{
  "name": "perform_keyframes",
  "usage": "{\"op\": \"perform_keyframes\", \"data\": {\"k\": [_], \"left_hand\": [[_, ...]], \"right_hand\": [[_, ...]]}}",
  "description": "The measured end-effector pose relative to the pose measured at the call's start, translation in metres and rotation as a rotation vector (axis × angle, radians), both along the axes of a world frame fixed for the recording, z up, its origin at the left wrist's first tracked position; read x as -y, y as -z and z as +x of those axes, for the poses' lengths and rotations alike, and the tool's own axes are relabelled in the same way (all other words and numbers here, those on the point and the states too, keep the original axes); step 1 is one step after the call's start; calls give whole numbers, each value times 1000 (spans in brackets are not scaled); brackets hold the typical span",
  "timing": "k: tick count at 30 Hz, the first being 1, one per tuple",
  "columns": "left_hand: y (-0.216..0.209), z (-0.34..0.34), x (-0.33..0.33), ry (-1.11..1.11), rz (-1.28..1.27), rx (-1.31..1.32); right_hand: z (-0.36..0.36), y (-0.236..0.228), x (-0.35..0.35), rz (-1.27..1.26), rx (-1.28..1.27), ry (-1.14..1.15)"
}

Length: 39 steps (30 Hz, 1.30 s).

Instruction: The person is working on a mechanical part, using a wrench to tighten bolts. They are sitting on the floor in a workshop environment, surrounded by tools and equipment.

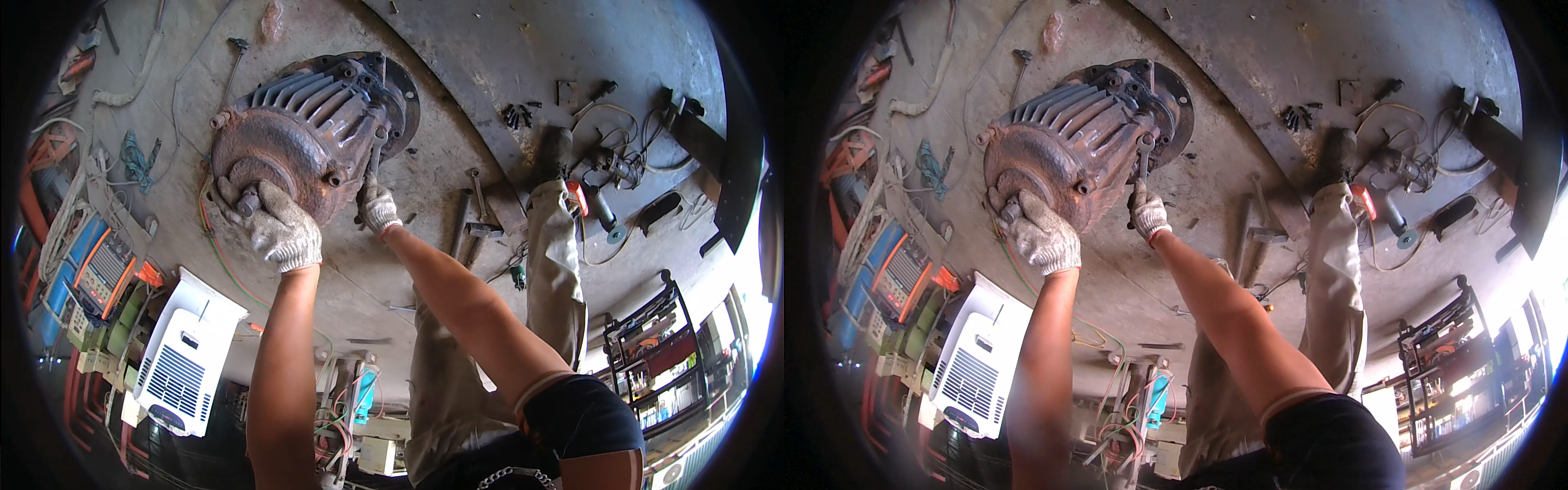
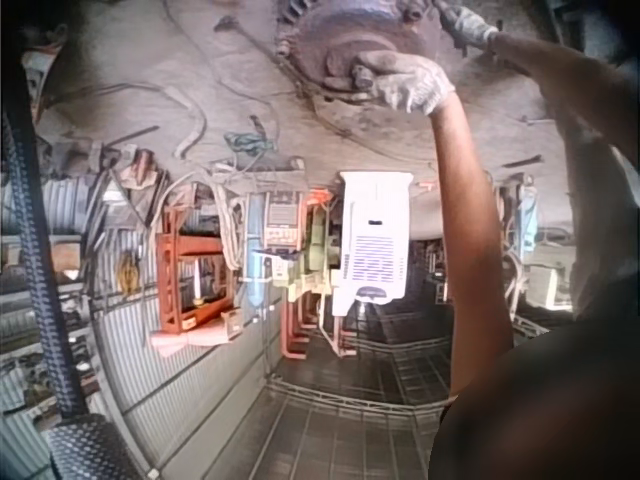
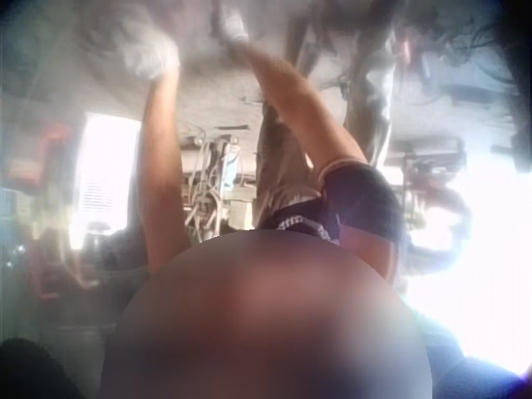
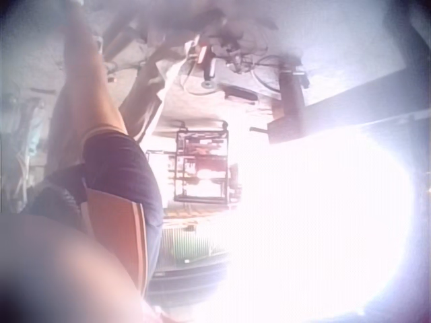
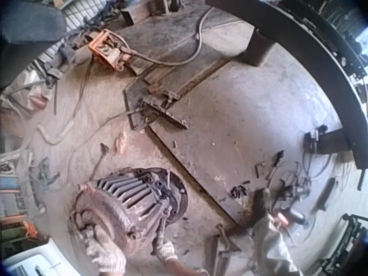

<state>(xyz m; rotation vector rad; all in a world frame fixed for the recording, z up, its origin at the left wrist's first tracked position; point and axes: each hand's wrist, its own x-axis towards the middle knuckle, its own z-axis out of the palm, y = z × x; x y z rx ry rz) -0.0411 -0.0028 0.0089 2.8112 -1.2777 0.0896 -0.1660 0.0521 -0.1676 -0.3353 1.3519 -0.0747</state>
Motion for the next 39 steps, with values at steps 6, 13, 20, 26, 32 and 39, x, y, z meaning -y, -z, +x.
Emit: {"op": "perform_keyframes", "data": {"k": [6,13,20,26,32,39], "left_hand": [[-8,-10,12,-137,-124,-93],[-13,-10,23,-48,-120,19],[-18,-13,29,-159,-168,-74],[-17,-15,29,-188,-234,-77],[-16,-10,25,-73,-129,-37],[-25,-23,27,-367,-145,-385]], "right_hand": [[-41,-6,27,-34,-47,-319],[-137,52,166,-489,-7,-1373],[-140,12,154,-517,-89,-1222],[-106,-14,52,-189,-189,-624],[-39,-17,4,-11,-102,-31],[-5,-16,4,-7,-106,66]]}}
